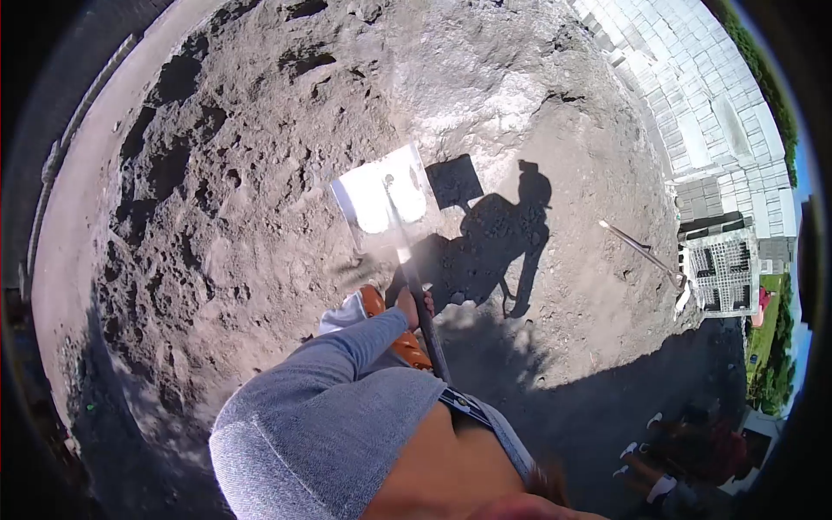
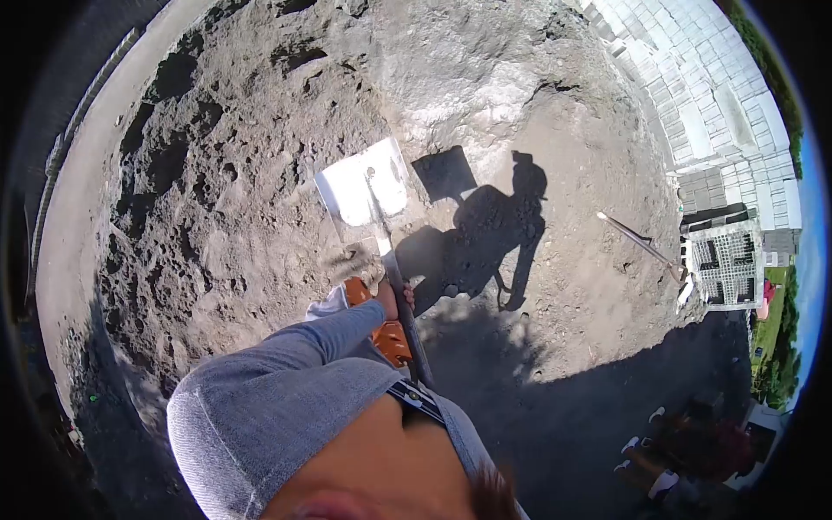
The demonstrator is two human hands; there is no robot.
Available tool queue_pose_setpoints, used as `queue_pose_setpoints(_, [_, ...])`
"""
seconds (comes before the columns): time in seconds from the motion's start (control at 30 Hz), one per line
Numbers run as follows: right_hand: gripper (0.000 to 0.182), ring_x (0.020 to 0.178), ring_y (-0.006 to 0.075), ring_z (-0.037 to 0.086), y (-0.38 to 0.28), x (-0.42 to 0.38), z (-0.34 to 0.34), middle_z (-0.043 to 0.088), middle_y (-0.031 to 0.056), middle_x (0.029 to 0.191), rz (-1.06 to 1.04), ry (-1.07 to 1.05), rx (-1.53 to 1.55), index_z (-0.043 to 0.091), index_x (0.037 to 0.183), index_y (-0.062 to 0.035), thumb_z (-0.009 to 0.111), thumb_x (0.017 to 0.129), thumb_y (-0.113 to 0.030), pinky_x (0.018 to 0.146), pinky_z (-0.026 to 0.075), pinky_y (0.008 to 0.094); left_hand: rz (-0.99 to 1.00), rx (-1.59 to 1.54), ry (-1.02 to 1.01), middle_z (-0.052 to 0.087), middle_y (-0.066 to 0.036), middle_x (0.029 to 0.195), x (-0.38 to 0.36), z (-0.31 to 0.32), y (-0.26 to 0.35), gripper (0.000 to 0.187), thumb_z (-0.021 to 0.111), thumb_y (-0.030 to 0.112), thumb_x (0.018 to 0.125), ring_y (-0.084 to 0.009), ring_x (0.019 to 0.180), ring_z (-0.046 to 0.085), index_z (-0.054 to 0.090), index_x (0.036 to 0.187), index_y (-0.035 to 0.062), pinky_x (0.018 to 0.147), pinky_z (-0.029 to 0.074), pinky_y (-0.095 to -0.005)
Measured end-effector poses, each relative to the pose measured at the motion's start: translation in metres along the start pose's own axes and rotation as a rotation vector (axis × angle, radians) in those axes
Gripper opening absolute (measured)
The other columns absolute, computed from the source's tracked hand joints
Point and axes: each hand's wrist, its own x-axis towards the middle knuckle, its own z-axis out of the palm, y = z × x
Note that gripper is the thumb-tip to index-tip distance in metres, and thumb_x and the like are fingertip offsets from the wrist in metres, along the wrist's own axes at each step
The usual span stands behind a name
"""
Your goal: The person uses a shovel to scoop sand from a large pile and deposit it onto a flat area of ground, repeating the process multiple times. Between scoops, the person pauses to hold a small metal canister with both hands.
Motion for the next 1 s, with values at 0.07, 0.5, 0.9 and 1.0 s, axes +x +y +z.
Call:
queue_pose_setpoints(0.07, [0.034,0.041,0.0217,0.041,-0.002,0.004,0.062,0.041,0.0068,0.044,0.021,0.014,-0.002,0.045,0.054,-0.0077,0.046,0.071,-0.038,0.043,0.038,0.033,-0.111,-0.023,0.087,0.043,-0.004,0.053,0.033,-0.005,-0.002,0.048,0.023,0.047,0.08,-0.0203,0.048,0.043,0.047,0.07,0.0069,0.053,0.037,-0.038])
queue_pose_setpoints(0.5, [0.028,0.042,0.022,0.039,0.061,-0.031,0.369,0.042,0.0065,0.047,0.088,0.171,0.115,0.044,0.056,-0.0064,0.044,0.067,-0.032,0.045,0.038,0.0341,0.229,0.155,-0.04,0.056,-0.004,0.061,0.205,0.178,0.46,0.049,0.03,0.046,0.087,-0.0178,0.049,0.051,0.055,0.082,0.0048,0.046,0.044,-0.0299])
queue_pose_setpoints(0.9, [0.026,0.042,0.0209,0.038,0.113,-0.026,0.402,0.042,0.0062,0.047,0.109,0.134,0.255,0.046,0.058,-0.005,0.044,0.063,-0.03,0.047,0.038,0.0348,0.398,0.289,0.225,0.047,-0.008,0.054,0.12,0.303,0.537,0.032,0.026,0.036,0.081,-0.0206,0.04,0.041,0.041,0.075,0.0091,0.037,0.035,-0.0328])
queue_pose_setpoints(1.0, [0.023,0.041,0.0205,0.039,0.129,-0.053,0.381,0.042,0.0074,0.047,0.207,0.146,0.402,0.046,0.06,-0.0053,0.044,0.065,-0.028,0.043,0.036,0.0354,0.427,0.294,0.351,0.044,-0.005,0.05,0.099,0.277,0.511,0.051,0.014,0.048,0.086,-0.019,0.041,0.04,0.046,0.073,0.0094,0.04,0.033,-0.0335])
